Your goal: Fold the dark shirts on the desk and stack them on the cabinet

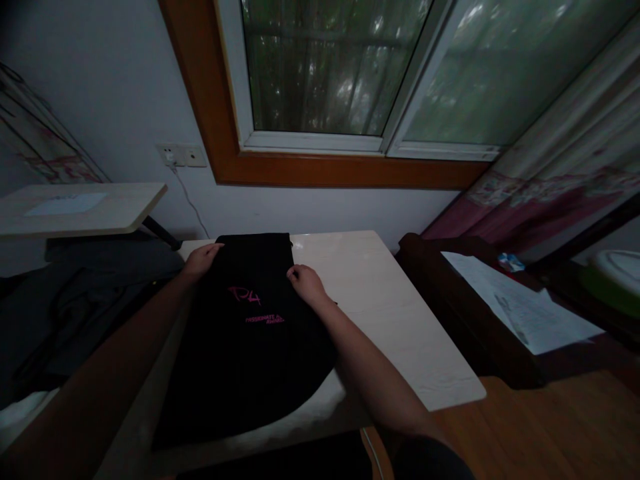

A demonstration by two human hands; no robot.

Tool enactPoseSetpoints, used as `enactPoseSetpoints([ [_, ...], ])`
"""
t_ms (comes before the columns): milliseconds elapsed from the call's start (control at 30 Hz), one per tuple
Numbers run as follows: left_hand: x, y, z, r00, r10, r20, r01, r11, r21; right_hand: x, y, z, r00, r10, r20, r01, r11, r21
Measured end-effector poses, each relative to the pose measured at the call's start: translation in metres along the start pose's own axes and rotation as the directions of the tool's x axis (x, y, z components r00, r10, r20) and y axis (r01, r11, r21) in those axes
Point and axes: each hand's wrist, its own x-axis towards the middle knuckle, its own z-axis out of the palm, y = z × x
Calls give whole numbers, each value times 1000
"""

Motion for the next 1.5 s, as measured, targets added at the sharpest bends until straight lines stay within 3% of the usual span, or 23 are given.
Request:
enactPoseSetpoints([
  [133, -11, 0, 1, 1000, 16, 3, -16, 1000, -17, -7, 1, -4, 999, -36, 24, 35, 999, 28],
  [300, -47, 1, -5, 999, 36, 39, -34, 999, -32, -31, 3, -14, 994, -70, 81, 60, 990, 125],
  [433, -79, 2, -17, 988, 72, 139, -73, 997, -2, -44, 4, -18, 992, -32, 125, 11, 986, 166],
  [567, -103, 5, -26, 984, 28, 178, -37, 998, 50, -46, 0, -17, 992, 20, 121, -37, 989, 140],
  [800, -126, 0, -28, 993, 36, 108, -41, 998, 47, -55, -7, -27, 992, 31, 119, -37, 998, 52],
  [1033, -155, -9, -33, 995, 77, 64, -81, 994, 67, -88, 18, -72, 966, 75, 249, -122, 976, 182],
  [1167, -170, 2, -36, 992, 124, -24, -117, 974, 193, -106, 10, -93, 958, 100, 270, -203, 898, 390],
  [1267, -185, 28, -31, 962, 260, -81, -225, 928, 297, -116, -16, -93, 970, 66, 236, -186, 824, 535],
  [1333, -198, 53, -26, 926, 375, -52, -344, 890, 299, -121, -41, -83, 972, 24, 235, -157, 807, 569],
  [1433, -217, 90, -19, 840, 542, 16, -538, 831, 138, -129, -80, -61, 966, -134, 221, -7, 841, 541],
  [1500, -225, 105, -16, 788, 608, 93, -612, 791, 11, -133, -101, -46, 936, -272, 221, 137, 864, 485],
])
